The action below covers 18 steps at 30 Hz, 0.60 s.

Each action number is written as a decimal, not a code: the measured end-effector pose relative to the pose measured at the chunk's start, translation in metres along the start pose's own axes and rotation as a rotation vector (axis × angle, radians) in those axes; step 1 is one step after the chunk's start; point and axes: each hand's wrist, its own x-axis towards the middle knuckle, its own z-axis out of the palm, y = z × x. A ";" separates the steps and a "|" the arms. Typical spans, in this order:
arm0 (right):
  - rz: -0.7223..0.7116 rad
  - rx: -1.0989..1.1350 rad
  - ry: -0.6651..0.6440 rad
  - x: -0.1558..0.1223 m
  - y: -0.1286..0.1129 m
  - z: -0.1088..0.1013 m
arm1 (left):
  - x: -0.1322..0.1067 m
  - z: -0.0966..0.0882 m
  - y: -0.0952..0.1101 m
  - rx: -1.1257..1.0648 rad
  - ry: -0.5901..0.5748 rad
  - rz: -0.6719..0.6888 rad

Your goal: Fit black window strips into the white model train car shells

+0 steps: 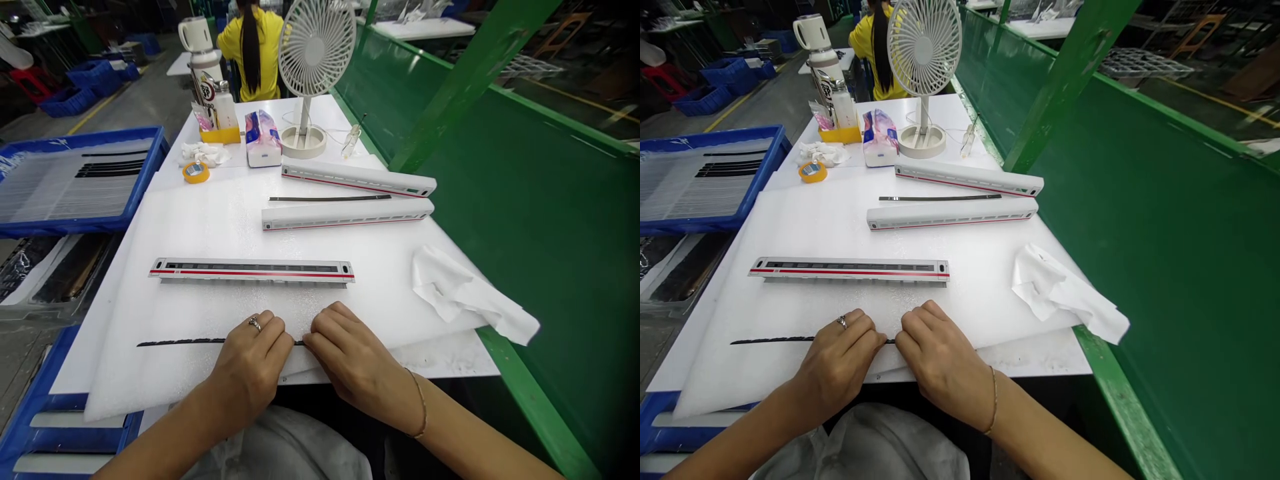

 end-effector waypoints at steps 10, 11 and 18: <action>0.094 -0.036 0.020 -0.002 0.002 -0.014 | -0.015 -0.032 -0.013 -0.022 -0.012 -0.115; 0.101 -0.053 0.016 0.001 -0.002 -0.013 | -0.016 -0.030 -0.013 -0.032 -0.016 -0.105; 0.071 -0.004 -0.014 0.021 -0.020 0.005 | -0.016 -0.011 -0.009 0.017 0.045 -0.049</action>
